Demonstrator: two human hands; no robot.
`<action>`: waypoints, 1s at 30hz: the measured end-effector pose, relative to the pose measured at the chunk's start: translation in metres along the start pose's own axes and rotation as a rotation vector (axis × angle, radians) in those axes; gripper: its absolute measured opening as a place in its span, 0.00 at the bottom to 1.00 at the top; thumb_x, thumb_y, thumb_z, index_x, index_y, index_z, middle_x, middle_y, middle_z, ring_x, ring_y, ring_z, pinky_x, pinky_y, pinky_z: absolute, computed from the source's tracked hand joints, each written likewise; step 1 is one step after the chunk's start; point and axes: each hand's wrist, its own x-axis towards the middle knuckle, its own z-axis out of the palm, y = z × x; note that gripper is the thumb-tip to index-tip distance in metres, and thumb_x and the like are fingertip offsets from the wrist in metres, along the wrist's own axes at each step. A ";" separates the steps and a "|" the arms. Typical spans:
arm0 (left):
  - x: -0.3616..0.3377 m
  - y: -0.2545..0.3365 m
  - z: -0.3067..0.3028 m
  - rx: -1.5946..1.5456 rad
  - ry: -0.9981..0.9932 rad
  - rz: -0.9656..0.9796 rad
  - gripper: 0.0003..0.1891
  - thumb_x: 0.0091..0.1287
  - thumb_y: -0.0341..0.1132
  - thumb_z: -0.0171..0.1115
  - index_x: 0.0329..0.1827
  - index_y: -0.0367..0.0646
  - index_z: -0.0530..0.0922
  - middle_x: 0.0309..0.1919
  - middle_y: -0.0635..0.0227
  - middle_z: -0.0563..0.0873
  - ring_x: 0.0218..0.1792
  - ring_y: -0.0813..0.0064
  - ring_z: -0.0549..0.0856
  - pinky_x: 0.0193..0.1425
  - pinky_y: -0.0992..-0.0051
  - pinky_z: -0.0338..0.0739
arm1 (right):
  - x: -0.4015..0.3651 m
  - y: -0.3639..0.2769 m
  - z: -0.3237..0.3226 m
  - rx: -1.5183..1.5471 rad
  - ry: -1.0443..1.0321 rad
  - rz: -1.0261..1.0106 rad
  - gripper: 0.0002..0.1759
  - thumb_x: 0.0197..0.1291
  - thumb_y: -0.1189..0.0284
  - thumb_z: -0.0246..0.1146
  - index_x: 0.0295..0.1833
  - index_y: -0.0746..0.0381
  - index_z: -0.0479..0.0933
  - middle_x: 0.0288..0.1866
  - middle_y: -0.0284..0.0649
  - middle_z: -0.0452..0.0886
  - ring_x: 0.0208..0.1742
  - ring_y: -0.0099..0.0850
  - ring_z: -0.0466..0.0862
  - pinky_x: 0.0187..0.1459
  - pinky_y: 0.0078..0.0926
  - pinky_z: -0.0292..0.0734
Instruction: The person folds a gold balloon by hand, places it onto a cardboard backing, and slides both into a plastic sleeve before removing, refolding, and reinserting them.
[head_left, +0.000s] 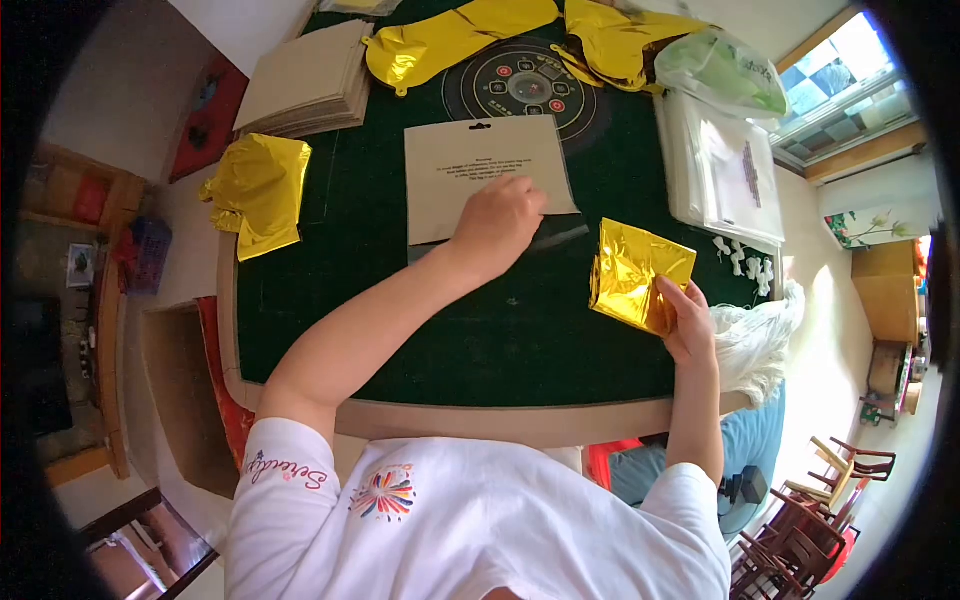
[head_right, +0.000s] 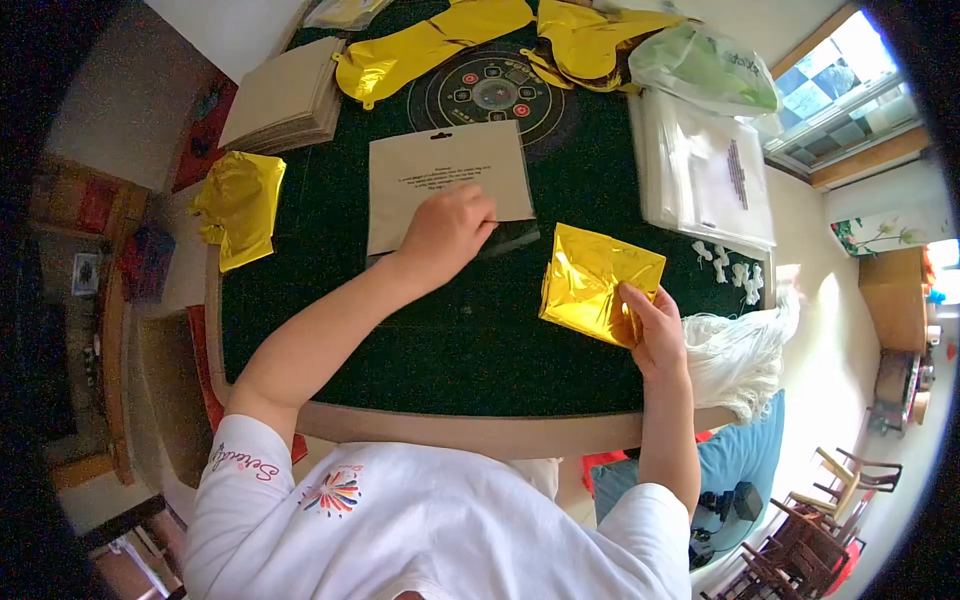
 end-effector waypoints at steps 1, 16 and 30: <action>0.003 -0.002 -0.003 -0.118 -0.016 -0.064 0.05 0.59 0.32 0.67 0.30 0.42 0.80 0.31 0.62 0.79 0.38 0.62 0.82 0.40 0.64 0.79 | 0.000 0.000 0.000 0.001 0.001 0.000 0.12 0.66 0.77 0.63 0.54 0.66 0.75 0.51 0.42 0.84 0.50 0.32 0.86 0.52 0.30 0.84; 0.015 0.000 0.001 0.135 -0.274 -0.008 0.15 0.58 0.42 0.72 0.42 0.42 0.81 0.48 0.62 0.79 0.55 0.60 0.77 0.60 0.60 0.76 | -0.001 -0.001 0.000 -0.035 0.029 0.017 0.13 0.67 0.76 0.63 0.55 0.66 0.74 0.52 0.43 0.83 0.49 0.32 0.86 0.51 0.28 0.84; 0.007 -0.006 0.030 -0.065 0.063 0.017 0.15 0.61 0.42 0.70 0.48 0.48 0.83 0.54 0.63 0.76 0.58 0.57 0.75 0.61 0.57 0.71 | -0.001 0.001 0.001 -0.019 0.003 -0.019 0.13 0.67 0.76 0.62 0.55 0.66 0.74 0.53 0.43 0.83 0.51 0.32 0.86 0.53 0.30 0.83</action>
